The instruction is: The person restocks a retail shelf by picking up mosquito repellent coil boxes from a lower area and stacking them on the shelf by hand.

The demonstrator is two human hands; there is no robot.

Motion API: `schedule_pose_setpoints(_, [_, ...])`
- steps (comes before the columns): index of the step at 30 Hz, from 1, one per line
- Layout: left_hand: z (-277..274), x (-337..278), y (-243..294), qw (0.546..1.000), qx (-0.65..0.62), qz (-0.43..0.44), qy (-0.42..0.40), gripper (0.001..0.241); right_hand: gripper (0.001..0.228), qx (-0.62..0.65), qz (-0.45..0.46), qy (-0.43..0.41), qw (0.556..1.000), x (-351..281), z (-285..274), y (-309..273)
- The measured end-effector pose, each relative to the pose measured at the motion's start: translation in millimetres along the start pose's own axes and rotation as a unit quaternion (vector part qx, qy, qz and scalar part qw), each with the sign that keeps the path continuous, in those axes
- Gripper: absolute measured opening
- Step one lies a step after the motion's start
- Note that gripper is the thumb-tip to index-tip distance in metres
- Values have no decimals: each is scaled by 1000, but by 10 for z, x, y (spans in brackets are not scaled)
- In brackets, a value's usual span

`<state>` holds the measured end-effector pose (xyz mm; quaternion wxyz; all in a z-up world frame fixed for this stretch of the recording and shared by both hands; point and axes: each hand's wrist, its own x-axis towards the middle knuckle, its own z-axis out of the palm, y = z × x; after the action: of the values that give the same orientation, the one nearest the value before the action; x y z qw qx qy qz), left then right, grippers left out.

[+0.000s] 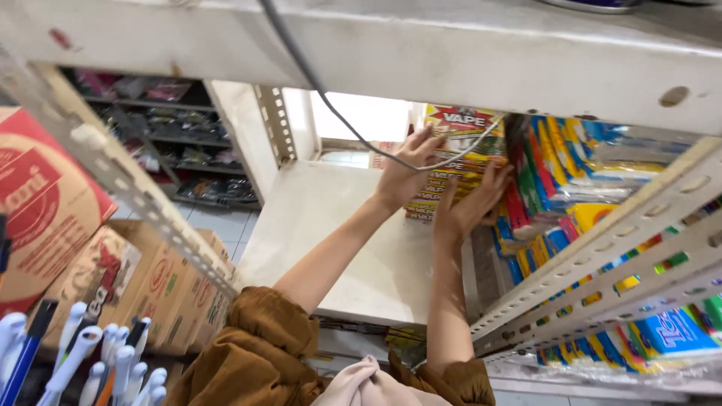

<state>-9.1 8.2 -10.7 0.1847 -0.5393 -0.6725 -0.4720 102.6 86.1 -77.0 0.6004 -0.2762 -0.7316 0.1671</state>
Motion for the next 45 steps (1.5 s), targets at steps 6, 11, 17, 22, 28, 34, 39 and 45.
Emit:
schedule_pose_setpoints(6, [140, 40, -48, 1000, -18, -1, 7, 37, 76, -41, 101, -51, 993, -10, 30, -12])
schedule_pose_setpoints(11, [-18, 78, -20, 993, -114, -6, -42, 58, 88, -29, 145, -143, 979, -138, -117, -304])
schedule_pose_setpoints(17, [-486, -816, 489, 996, -78, -53, 7, 80, 64, 186, 5, -214, 959, -836, -698, -543])
schedule_pose_setpoints(22, [-974, -2470, 1120, 965, -123, -208, 100, 53, 42, 374, 48, -329, 866, -1704, -1084, -767])
schedule_pose_setpoints(28, [-1253, -4128, 1716, 885, -48, -404, 227, 46, 31, 430, -43, -583, 688, -2522, -1172, -1118])
schedule_pose_setpoints(34, [-1476, -5600, 2368, 712, 284, -570, 295, 48, 29, 383, -148, -755, 512, -3127, -1359, -1681])
schedule_pose_setpoints(39, [-1486, -6772, 2477, 515, 353, -741, 248, 81, 36, 322, -170, -830, 421, -3939, -1535, -1839])
schedule_pose_setpoints(45, [-1417, -7496, 2505, 529, 335, -745, 231, 100, 54, 363, -133, -828, 407, -5586, -1566, -1633])
